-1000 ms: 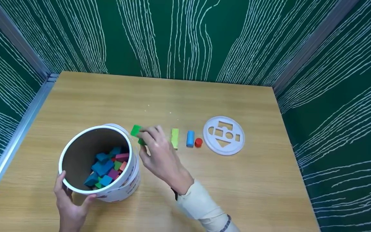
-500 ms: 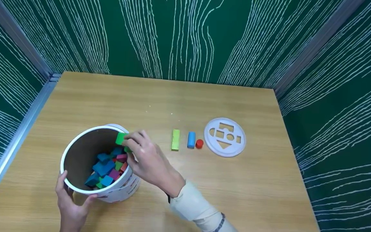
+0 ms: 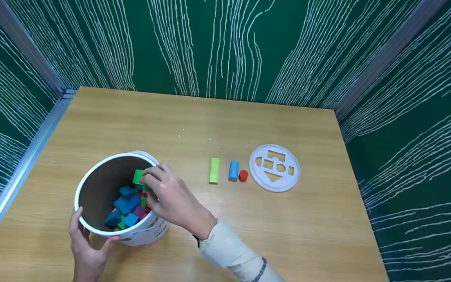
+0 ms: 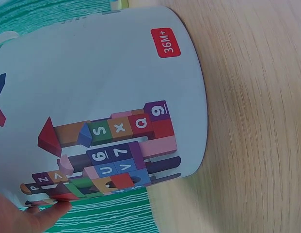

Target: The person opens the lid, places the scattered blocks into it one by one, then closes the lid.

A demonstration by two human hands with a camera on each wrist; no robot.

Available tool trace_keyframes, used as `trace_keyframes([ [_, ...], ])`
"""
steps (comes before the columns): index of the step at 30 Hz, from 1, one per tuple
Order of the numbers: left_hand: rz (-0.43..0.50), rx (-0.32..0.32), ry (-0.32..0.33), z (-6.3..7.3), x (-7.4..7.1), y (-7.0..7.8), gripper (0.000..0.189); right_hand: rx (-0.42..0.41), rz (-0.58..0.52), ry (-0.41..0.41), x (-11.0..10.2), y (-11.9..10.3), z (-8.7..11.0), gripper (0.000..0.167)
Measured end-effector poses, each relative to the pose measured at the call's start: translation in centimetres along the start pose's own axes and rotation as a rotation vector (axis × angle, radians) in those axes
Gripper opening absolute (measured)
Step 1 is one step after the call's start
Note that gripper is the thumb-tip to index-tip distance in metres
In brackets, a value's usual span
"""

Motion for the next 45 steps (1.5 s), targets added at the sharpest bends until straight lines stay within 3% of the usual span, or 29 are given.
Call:
trace_keyframes([
  [8, 0.008, 0.043, -0.004, 0.0, -0.2, 0.0, 0.100, 0.011, 0.011, -0.068, 0.8, -0.4, -0.5, 0.024],
  [16, 0.012, 0.032, -0.004, -0.2, -0.2, 0.1, 0.099, 0.023, -0.005, -0.152, 2.1, -0.9, -1.0, 0.027],
  [27, 0.010, 0.024, 0.000, -0.1, 0.0, 0.1, 0.099, 0.041, 0.054, -0.257, 3.8, -1.3, -1.2, 0.033],
  [32, 0.013, 0.025, -0.006, 0.0, -0.1, 0.0, 0.099, 0.039, 0.059, -0.264, 4.4, -1.3, -1.1, 0.030],
  [45, 0.026, 0.034, -0.021, 0.1, 0.0, 0.0, 0.100, 0.031, -0.004, -0.190, 3.9, -1.5, -1.1, 0.019],
])
Point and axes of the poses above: each hand's wrist, its own z-axis away from the middle knuckle, its own x-axis out of the palm, y = z × x, the point moved 6 cm from there along -z, towards the middle knuckle, and after that the axes turned 14 degrees about z, right-handed, at the moved point
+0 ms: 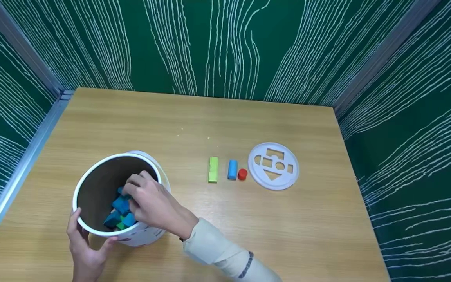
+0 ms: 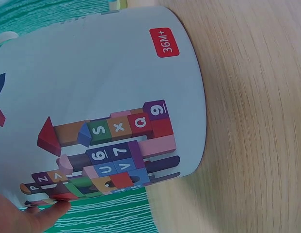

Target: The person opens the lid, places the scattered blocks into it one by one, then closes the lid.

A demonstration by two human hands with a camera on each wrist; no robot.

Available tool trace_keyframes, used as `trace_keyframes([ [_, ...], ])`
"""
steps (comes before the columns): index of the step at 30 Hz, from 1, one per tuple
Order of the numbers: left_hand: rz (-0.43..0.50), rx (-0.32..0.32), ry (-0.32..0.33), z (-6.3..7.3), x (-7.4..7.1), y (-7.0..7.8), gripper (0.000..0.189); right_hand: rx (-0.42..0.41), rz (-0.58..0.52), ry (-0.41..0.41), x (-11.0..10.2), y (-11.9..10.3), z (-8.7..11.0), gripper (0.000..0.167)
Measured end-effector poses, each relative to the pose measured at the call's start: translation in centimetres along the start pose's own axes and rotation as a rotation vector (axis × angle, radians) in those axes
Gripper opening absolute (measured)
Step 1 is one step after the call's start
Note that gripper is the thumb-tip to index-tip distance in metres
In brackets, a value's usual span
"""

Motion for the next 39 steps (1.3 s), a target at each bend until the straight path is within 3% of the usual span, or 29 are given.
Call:
trace_keyframes([
  [9, -0.014, -0.026, 0.015, -0.1, -0.1, 0.0, 0.099, 0.008, -0.052, 0.092, -1.3, 0.5, 0.5, 0.016],
  [21, -0.012, -0.009, 0.012, -0.1, 0.0, -0.1, 0.101, 0.062, -0.003, 0.195, -2.9, 3.0, 1.7, 0.012],
  [31, -0.027, 0.007, 0.021, -0.2, -0.1, 0.1, 0.101, 0.132, 0.014, 0.324, -2.4, 6.2, 2.9, 0.007],
  [39, -0.030, 0.000, 0.019, -0.1, 0.0, 0.0, 0.100, 0.212, 0.039, 0.358, -1.8, 8.2, 3.9, 0.011],
])
Point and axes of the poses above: each hand's wrist, its own z-axis away from the middle knuckle, its own x-axis out of the palm, y = z × x, the point moved 6 cm from there along -z, towards the middle knuckle, and after that the axes turned 14 degrees about z, right-handed, at the moved point
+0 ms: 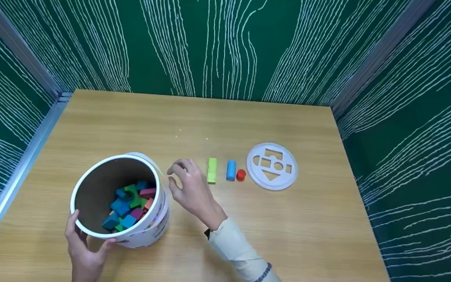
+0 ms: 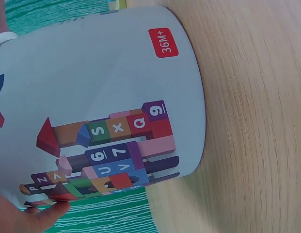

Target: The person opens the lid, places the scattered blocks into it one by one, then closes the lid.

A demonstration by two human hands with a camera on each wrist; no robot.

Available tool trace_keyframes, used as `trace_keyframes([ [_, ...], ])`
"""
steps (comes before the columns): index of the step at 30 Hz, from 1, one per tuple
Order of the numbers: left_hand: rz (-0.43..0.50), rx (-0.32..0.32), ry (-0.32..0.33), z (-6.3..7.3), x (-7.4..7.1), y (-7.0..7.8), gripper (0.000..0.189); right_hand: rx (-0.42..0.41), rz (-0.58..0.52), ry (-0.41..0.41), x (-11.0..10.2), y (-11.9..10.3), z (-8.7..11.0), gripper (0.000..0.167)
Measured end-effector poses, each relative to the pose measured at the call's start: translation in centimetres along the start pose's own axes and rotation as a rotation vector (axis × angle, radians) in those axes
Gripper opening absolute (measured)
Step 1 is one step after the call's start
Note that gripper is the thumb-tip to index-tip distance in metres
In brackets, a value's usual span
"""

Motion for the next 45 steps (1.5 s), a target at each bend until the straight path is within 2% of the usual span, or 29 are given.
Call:
trace_keyframes([
  [11, 0.002, -0.002, 0.002, 0.1, 0.1, 0.0, 0.101, 0.098, 0.047, 0.090, 0.9, 3.7, 0.9, 0.011],
  [23, -0.003, -0.012, 0.010, 0.2, 0.0, -0.1, 0.100, 0.245, 0.096, -0.001, 3.2, 7.0, 2.1, 0.011],
  [31, -0.006, -0.018, 0.002, 0.0, 0.0, -0.1, 0.100, 0.287, 0.125, 0.014, 4.2, 8.8, 2.7, 0.014],
  [37, -0.003, -0.013, -0.002, 0.0, 0.0, 0.0, 0.100, 0.378, 0.138, -0.064, 5.4, 10.4, 3.3, 0.016],
  [41, 0.013, 0.014, -0.008, -0.1, 0.0, 0.0, 0.101, 0.403, 0.153, -0.105, 6.1, 11.0, 3.5, 0.019],
  [45, -0.001, 0.011, -0.009, -0.1, 0.0, -0.1, 0.101, 0.455, 0.170, -0.196, 7.1, 11.8, 3.9, 0.025],
])
Point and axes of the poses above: each hand's wrist, its own z-axis away from the middle knuckle, its own x-axis out of the palm, y = z × x, the point moved 6 cm from there along -z, towards the middle knuckle, and after that the axes turned 14 degrees about z, right-handed, at the moved point
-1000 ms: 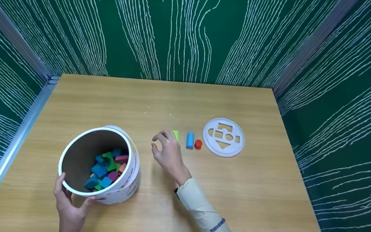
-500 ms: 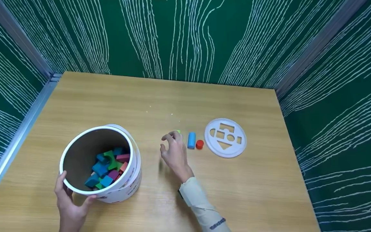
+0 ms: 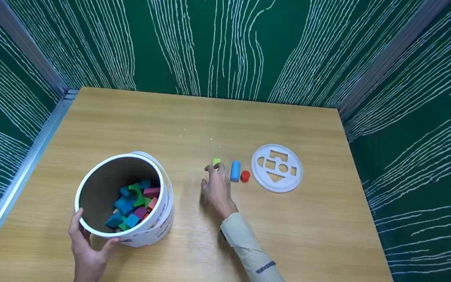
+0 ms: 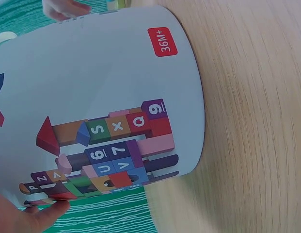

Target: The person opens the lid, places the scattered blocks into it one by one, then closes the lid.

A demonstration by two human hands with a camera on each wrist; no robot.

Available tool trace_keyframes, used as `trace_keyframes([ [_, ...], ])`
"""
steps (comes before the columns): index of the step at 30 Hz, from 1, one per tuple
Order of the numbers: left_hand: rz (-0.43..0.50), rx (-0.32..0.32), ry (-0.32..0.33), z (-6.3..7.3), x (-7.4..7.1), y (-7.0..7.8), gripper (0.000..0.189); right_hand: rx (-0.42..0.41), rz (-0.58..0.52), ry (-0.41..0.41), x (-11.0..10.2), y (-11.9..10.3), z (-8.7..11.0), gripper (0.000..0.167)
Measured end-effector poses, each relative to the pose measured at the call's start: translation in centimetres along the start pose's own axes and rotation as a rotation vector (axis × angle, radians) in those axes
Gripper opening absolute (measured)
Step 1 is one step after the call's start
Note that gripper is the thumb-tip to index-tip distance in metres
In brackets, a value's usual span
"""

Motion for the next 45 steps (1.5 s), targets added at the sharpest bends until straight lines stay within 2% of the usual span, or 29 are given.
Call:
trace_keyframes([
  [3, -0.019, -0.018, -0.001, 0.0, 0.1, 0.0, 0.100, 0.049, 0.022, -0.075, 0.9, 0.6, 0.0, 0.030],
  [8, -0.013, -0.028, -0.011, 0.0, 0.2, 0.0, 0.099, 0.105, 0.035, -0.140, 1.8, 1.4, 0.2, 0.030],
  [19, -0.013, -0.052, 0.010, 0.1, 0.4, 0.0, 0.098, 0.121, 0.066, -0.234, 2.8, 2.5, 0.2, 0.028],
  [22, -0.015, -0.058, 0.014, 0.1, 0.4, -0.1, 0.099, 0.113, 0.057, -0.216, 2.9, 2.5, 0.2, 0.022],
  [26, 0.003, -0.057, 0.018, 0.3, 0.3, -0.2, 0.099, 0.054, 0.072, -0.133, 2.7, 2.5, 0.1, 0.011],
  [30, 0.000, -0.056, 0.025, 0.3, 0.2, -0.1, 0.098, 0.010, 0.069, -0.082, 2.7, 2.5, 0.2, 0.009],
  [40, -0.003, -0.063, 0.026, 0.1, 0.1, -0.1, 0.099, 0.067, 0.004, -0.062, 3.0, 3.1, 0.4, 0.009],
  [45, 0.001, -0.064, 0.025, 0.1, 0.1, -0.1, 0.099, 0.101, 0.006, -0.072, 3.1, 3.4, 0.6, 0.026],
])
Point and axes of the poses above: each hand's wrist, its own z-axis away from the middle knuckle, its own x-axis out of the palm, y = z × x, the point moved 6 cm from there along -z, towards the middle knuckle, and after that the axes turned 14 degrees about z, right-handed, at the moved point
